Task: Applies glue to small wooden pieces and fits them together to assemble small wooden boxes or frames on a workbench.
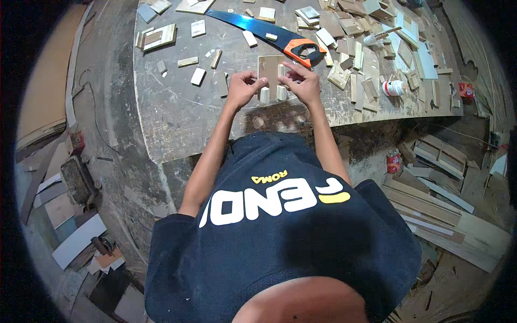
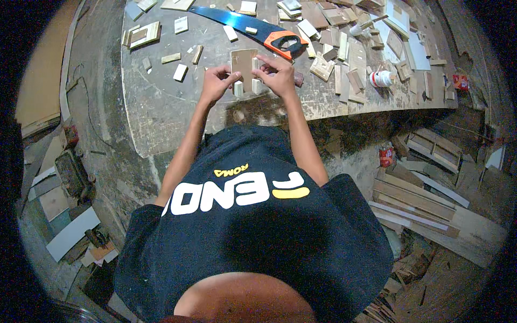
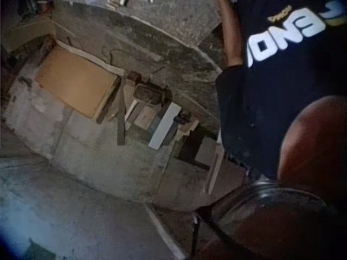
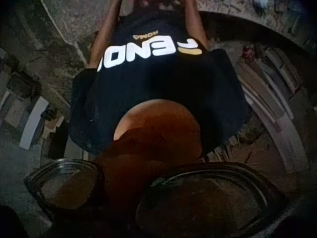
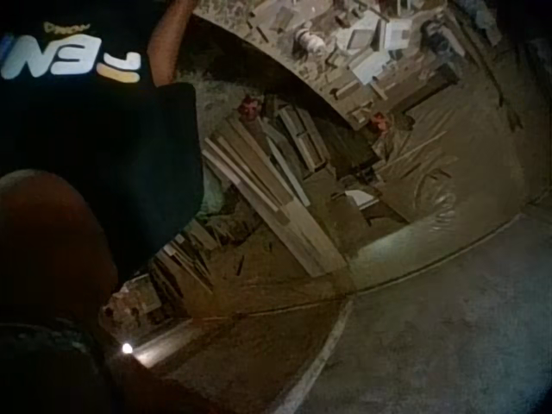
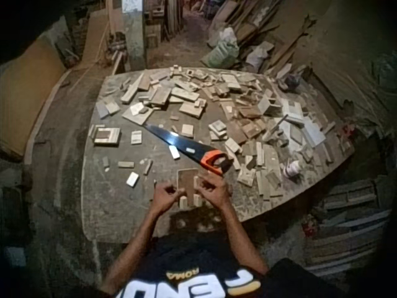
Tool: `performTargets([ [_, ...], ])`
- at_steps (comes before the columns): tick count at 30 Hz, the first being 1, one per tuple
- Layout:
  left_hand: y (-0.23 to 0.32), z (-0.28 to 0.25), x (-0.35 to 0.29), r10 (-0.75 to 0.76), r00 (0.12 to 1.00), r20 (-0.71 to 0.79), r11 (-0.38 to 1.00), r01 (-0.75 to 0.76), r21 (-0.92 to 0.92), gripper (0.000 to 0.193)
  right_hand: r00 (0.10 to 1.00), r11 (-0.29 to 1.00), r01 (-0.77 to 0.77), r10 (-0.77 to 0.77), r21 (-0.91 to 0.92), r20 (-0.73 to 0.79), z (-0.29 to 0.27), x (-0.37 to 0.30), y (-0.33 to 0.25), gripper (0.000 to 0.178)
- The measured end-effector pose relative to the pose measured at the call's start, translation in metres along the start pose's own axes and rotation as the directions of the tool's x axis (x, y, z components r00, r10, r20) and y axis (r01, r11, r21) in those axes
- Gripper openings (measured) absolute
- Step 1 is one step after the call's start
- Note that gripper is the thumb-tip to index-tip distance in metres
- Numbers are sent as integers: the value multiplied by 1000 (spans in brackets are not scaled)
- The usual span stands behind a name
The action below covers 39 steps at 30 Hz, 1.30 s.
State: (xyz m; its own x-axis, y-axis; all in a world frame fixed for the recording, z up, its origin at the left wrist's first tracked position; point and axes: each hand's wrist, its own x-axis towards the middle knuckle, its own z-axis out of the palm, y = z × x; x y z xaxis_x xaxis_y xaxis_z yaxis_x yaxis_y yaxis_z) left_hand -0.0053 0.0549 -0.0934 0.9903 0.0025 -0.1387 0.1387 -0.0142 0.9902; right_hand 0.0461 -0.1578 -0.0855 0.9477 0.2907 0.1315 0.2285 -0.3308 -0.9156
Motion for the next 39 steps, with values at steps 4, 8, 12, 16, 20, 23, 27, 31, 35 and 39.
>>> performTargets([
  [4, 1, 2, -1, -19, 1000, -11, 1000, 18, -25, 17, 1000, 1000, 14, -14, -28, 0, 0, -2, 2, 43],
  [8, -2, 3, -2, -55, 998, -13, 998, 54, -34, 17, 1000, 998, 3, -3, -56, 7, 1, -3, 3, 43],
  [12, -3, 3, 0, -96, 995, 16, 994, 97, -55, 16, 992, 987, -102, 111, 122, -68, 7, -4, 7, 40],
  [16, -22, -2, 8, -47, 999, 17, 997, 48, -52, 16, 968, 943, -241, 249, 230, -5, 6, -1, 14, 41],
  [20, -29, 1, 16, -67, 998, 10, 990, 65, 126, 19, 972, 973, -230, 230, -6, 45, 7, 0, 42, 42],
  [23, -35, 3, 19, -37, 999, -10, 970, 39, 238, 20, 994, 986, -111, 110, -127, -15, 13, -1, 49, 41],
  [27, -57, 3, 23, 24, 997, -79, 945, 3, 328, 17, 997, 993, -63, 59, -101, -40, 24, -6, 53, 38],
  [31, -82, 5, 26, 137, 988, -68, 929, -105, 355, 19, 994, 994, -87, 82, -70, -70, 33, -20, 83, 37],
  [35, -96, 1, 24, 57, 995, -83, 944, -27, 329, 18, 991, 985, -119, 110, -122, -78, 37, -26, 64, 32],
  [39, -105, -4, 27, 73, 993, -88, 934, -37, 355, 19, 974, 984, -178, 176, 0, -142, 47, -24, 62, 23],
])
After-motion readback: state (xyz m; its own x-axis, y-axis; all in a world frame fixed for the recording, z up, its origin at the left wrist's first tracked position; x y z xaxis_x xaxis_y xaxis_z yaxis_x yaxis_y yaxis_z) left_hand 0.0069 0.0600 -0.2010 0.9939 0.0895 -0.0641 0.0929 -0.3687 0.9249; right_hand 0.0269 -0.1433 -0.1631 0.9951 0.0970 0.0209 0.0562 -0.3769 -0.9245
